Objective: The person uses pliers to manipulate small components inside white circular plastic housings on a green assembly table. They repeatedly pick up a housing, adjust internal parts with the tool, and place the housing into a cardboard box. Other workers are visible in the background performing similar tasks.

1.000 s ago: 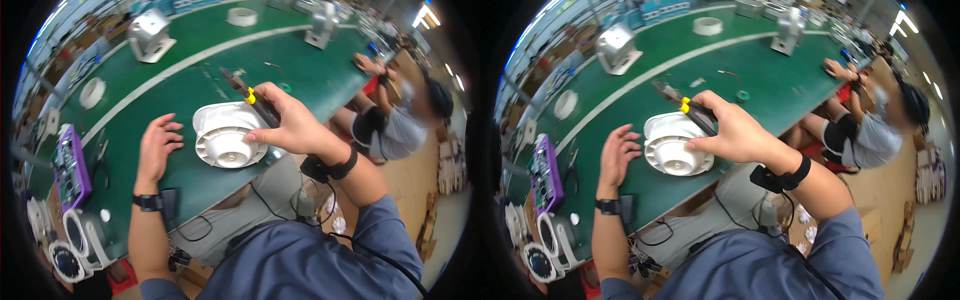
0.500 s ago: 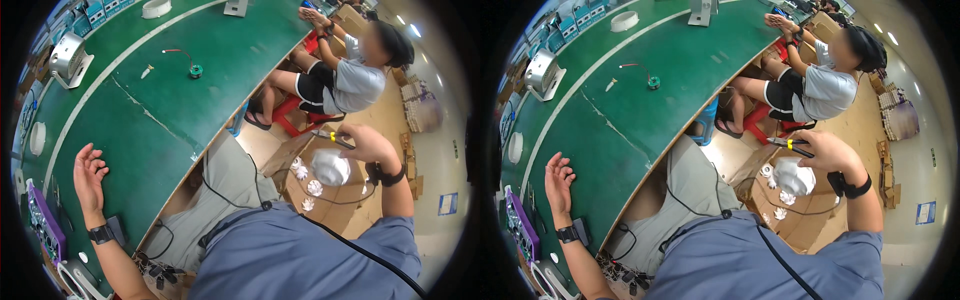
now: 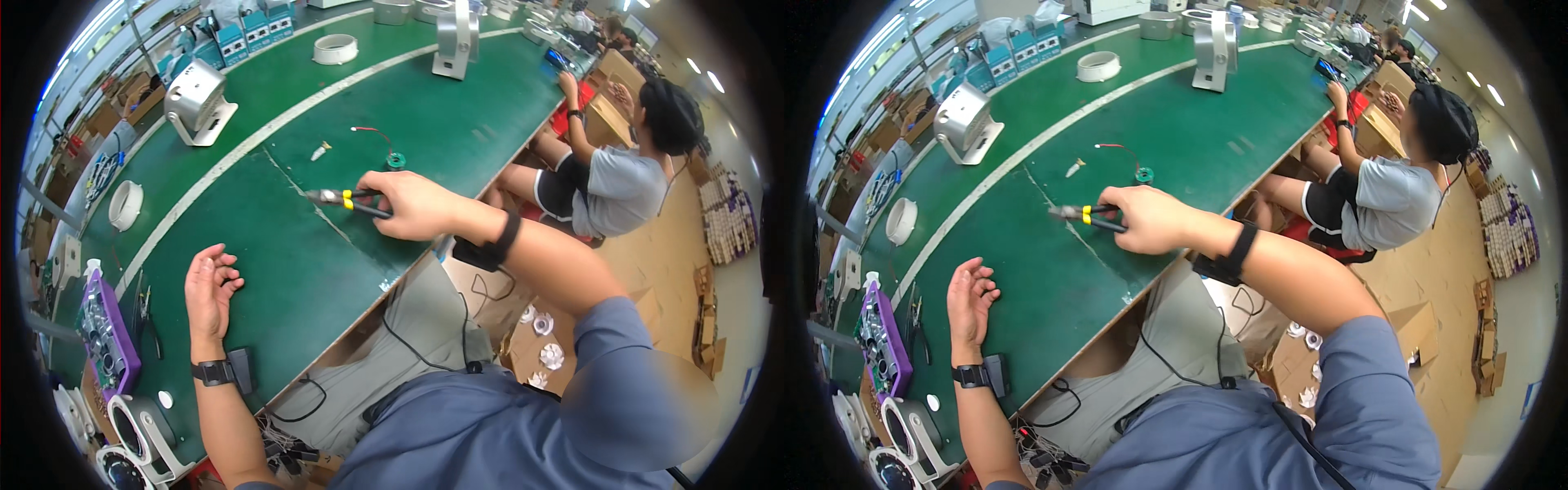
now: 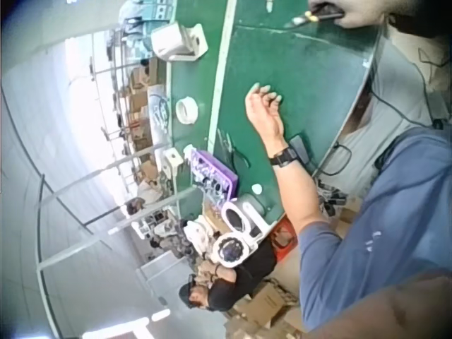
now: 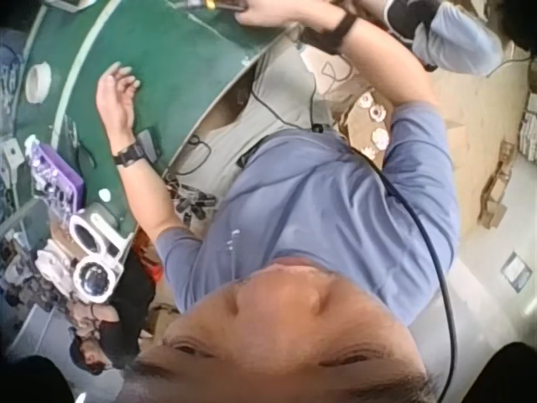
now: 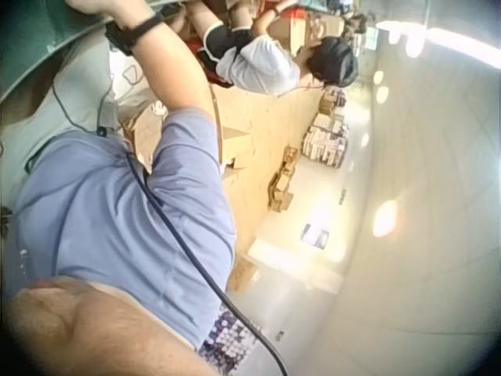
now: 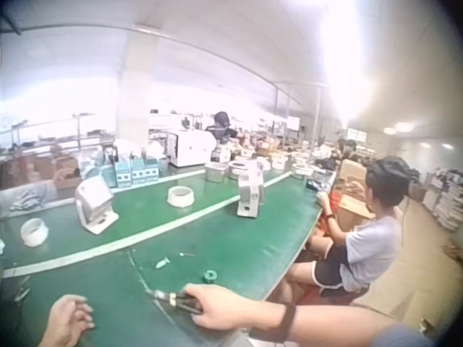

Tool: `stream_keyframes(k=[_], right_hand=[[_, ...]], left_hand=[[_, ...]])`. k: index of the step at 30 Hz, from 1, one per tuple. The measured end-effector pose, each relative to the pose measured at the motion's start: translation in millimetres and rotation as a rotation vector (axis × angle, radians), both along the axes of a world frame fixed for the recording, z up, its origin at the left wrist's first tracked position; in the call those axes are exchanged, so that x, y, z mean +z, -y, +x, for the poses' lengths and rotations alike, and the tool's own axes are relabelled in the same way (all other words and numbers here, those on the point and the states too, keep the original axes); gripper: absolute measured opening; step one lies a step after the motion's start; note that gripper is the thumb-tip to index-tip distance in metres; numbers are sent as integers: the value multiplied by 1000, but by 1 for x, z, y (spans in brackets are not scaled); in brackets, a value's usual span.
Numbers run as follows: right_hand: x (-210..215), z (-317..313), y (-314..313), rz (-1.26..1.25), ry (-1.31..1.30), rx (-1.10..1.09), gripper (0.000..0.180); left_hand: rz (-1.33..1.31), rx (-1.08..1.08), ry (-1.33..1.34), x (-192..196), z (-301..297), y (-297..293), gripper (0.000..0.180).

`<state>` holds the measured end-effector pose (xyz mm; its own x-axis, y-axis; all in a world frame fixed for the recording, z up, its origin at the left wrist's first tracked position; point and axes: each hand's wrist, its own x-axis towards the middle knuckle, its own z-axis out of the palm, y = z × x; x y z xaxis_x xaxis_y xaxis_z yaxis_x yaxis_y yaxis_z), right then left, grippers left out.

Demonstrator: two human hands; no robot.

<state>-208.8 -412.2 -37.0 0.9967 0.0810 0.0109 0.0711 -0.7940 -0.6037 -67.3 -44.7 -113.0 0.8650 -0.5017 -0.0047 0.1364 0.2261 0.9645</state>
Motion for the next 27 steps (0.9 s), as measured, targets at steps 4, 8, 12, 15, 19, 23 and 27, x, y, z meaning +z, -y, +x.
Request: stream_keyframes(k=[4, 8, 12, 15, 19, 23, 27], right_hand=[[-26, 59, 7, 48, 1, -168, 53], [-25, 76, 50, -175, 55, -353, 46], [-33, 73, 137, -397, 246, -606, 49], [-6, 85, 118, -324, 123, -582, 52], [26, 121, 19, -210, 14, -268, 60], [37, 148, -63, -43, -76, -46, 63], [18, 160, -112, 273, -199, 9, 58]], left_hand=[[-31, 13, -27, 0, 1, -7, 39], [-33, 38, -53, 1, 0, -13, 37], [-60, -1, -123, 2, 5, -2, 30], [-110, -15, -219, 0, 10, -3, 25], [-243, -24, -283, -14, 22, -21, 29], [-412, -32, -457, -4, 24, -26, 49], [-415, -39, -480, -4, 25, -25, 47]])
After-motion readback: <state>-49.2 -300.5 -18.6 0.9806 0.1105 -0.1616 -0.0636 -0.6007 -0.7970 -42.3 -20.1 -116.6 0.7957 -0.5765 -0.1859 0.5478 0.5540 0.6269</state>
